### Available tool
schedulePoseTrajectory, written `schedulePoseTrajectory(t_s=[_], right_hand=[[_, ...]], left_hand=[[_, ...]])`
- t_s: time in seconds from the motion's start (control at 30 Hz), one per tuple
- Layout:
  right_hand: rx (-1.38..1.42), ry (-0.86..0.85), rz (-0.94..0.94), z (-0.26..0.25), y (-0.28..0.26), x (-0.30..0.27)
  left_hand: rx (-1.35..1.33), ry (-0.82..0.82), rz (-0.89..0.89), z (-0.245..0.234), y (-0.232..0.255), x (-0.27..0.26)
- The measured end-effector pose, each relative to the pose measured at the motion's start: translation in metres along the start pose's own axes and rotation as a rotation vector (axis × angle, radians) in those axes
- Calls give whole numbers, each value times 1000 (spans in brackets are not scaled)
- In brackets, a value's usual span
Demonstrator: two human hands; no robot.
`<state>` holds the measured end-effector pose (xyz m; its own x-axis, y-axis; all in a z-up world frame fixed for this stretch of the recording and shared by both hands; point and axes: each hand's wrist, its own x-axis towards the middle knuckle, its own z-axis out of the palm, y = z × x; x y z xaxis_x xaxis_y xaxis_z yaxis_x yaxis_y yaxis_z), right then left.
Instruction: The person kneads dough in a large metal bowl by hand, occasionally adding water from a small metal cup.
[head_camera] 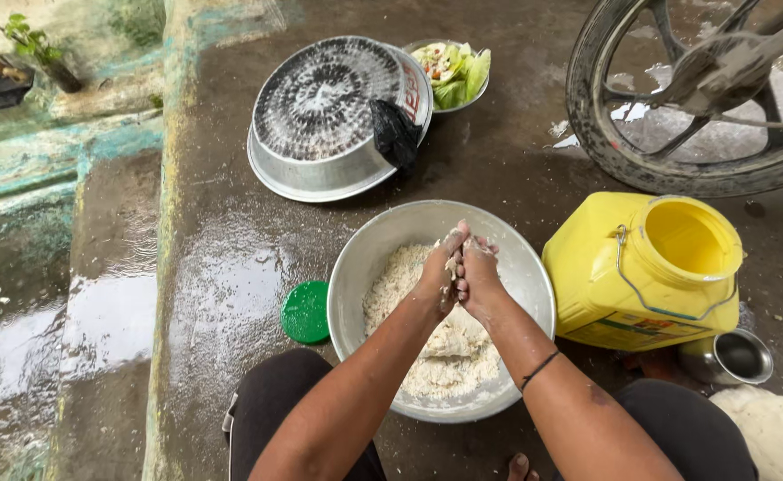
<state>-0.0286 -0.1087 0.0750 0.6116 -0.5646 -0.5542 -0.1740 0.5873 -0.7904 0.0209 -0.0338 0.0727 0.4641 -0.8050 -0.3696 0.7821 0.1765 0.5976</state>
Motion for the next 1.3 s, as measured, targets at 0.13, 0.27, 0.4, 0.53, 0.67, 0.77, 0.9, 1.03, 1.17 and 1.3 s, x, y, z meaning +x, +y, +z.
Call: schedulePoseTrajectory(t_s=[0.13, 0.27, 0.4, 0.53, 0.67, 0.77, 0.9, 1.03, 1.17, 1.3], right_hand=[[-1, 38, -333, 7, 9, -14], [83, 163, -311, -7, 20, 10], [99, -15, -281, -24, 16, 22], [53, -284, 57, -26, -46, -20], [124, -538, 84, -23, -84, -72], [-12, -610, 94, -21, -89, -87], [-96, -718, 49, -23, -90, -84], [-140, -718, 38, -30, -93, -82], [-133, -618, 79, -37, -97, -78], [-107, -546, 60, -33, -85, -70]], left_hand=[[-145, 304, 32, 11, -10, -5], [20, 374, 219, 20, -31, -7], [262, 486, 98, 13, -30, -8], [217, 199, -47, -7, 4, -13], [204, -249, -217, -10, 42, -39], [294, -158, -238, -1, 41, -40], [297, -86, -34, -9, 21, -21], [853, 45, 278, -25, 10, -2], [940, 315, 259, -11, 21, -12], [1166, 476, 213, 8, 31, -30]])
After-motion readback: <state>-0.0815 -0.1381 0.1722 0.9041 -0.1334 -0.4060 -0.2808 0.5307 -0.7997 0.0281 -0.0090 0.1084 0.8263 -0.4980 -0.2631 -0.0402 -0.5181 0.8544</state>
